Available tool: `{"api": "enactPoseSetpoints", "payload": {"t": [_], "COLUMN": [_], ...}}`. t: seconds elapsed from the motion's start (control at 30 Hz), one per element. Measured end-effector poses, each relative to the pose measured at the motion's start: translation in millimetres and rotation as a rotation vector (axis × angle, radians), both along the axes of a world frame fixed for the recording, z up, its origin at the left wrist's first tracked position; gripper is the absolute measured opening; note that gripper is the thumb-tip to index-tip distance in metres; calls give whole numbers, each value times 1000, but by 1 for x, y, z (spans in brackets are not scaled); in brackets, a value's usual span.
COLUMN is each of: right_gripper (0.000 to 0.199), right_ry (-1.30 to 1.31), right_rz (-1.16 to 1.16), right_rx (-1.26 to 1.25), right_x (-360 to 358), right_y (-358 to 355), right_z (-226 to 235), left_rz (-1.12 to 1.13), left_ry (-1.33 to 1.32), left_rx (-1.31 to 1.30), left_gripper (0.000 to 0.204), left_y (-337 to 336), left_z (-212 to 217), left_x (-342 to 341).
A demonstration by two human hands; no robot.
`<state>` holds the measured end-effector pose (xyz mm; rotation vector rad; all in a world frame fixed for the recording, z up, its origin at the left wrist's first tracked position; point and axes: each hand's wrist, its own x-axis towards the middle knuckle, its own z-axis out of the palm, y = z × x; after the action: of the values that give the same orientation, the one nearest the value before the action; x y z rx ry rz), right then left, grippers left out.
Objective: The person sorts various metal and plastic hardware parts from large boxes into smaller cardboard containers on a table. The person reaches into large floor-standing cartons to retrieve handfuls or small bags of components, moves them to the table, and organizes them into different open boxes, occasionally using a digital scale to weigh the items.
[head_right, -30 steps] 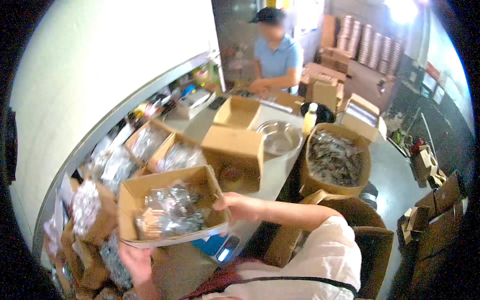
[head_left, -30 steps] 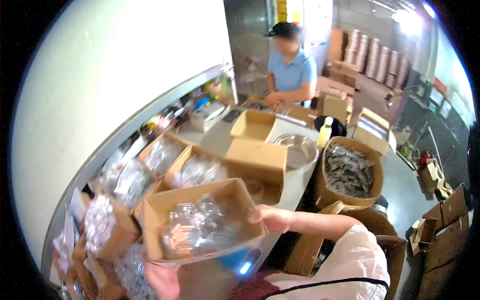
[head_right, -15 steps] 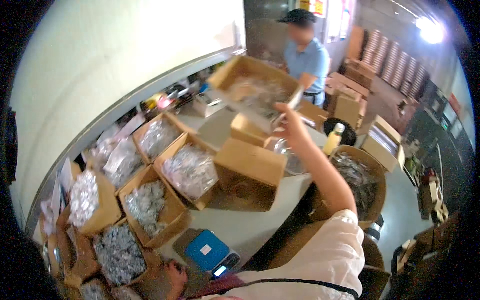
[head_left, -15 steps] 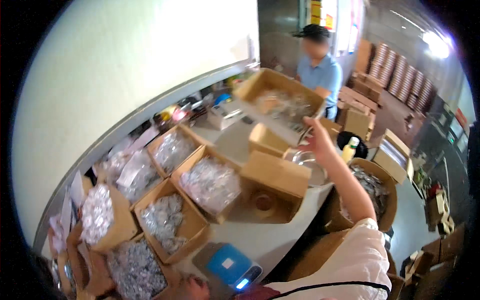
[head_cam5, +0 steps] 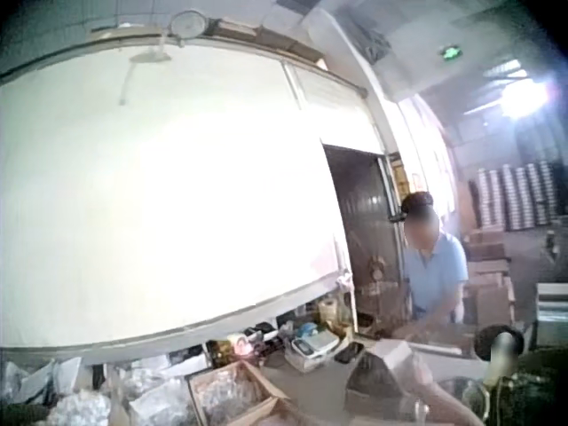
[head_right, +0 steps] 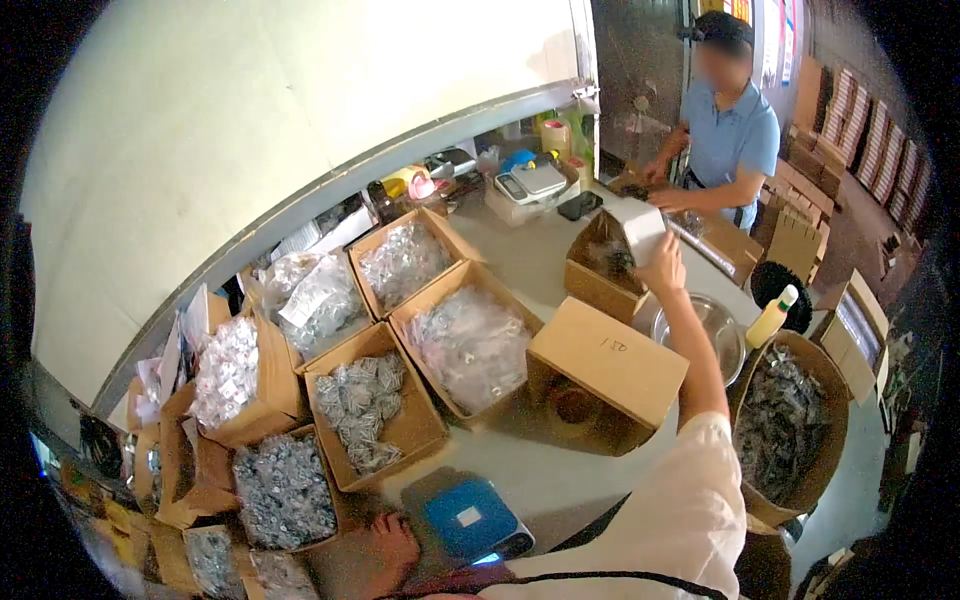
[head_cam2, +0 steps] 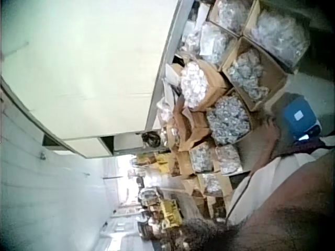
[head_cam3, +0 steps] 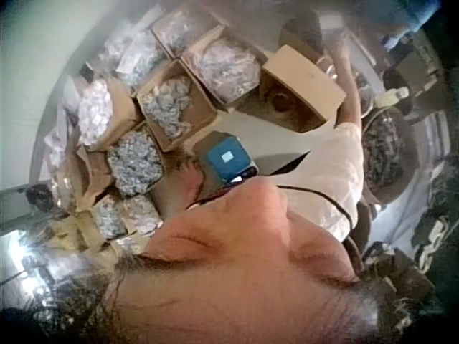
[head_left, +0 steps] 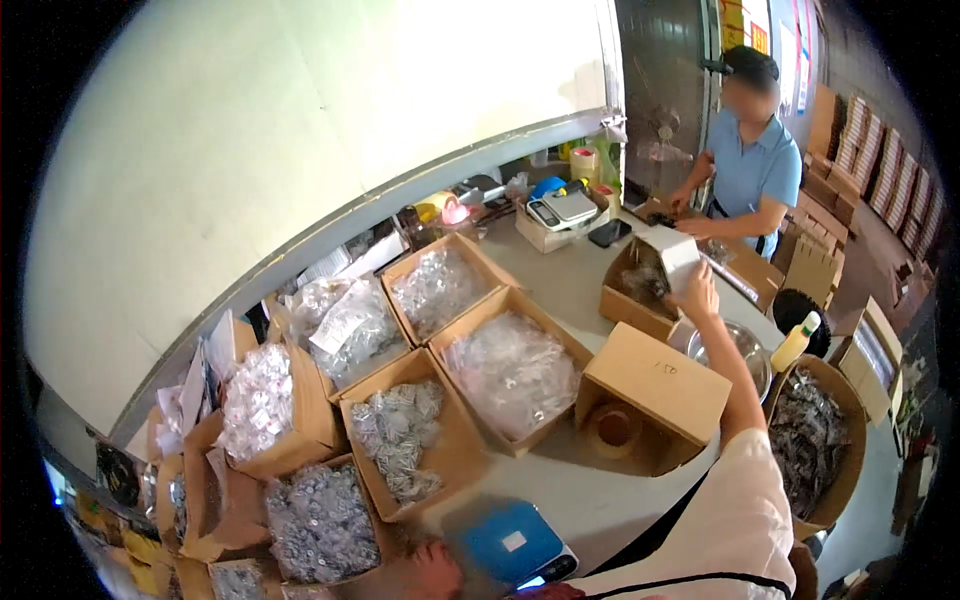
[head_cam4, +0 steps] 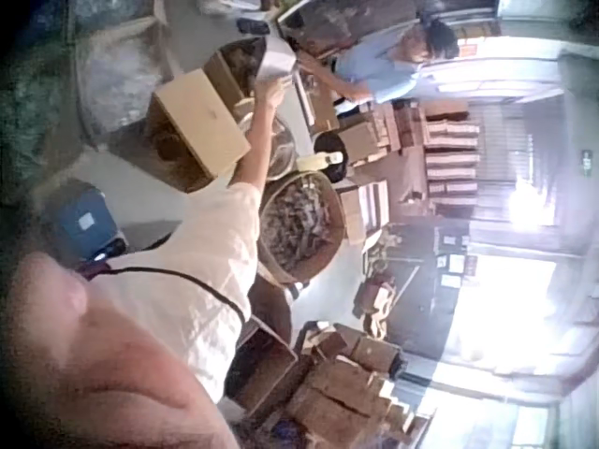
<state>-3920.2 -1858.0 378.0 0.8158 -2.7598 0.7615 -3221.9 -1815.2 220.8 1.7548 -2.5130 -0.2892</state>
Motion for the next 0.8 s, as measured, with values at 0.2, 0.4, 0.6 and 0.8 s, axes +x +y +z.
{"api": "enactPoseSetpoints", "payload": {"t": [0.2,0.4,0.6,0.8], "right_gripper": [107,99,55,39], "right_ry": [625,598,-126,-701], "right_rz": [259,82,414,593], "right_rx": [311,-170,-1091,-1468], "right_x": [-25,-36,65,166], "right_y": [1,40,68,152], "right_z": [14,52,118,116], "left_rz": [-16,-52,-3,139], "left_ry": [142,305,279,1165], "left_rx": [-107,-108,-218,294], "left_gripper": [24,21,21,23], "left_y": [-6,-16,-8,-10], "left_z": [-19,0,-28,44], "left_x": [6,-6,19,-11]}}
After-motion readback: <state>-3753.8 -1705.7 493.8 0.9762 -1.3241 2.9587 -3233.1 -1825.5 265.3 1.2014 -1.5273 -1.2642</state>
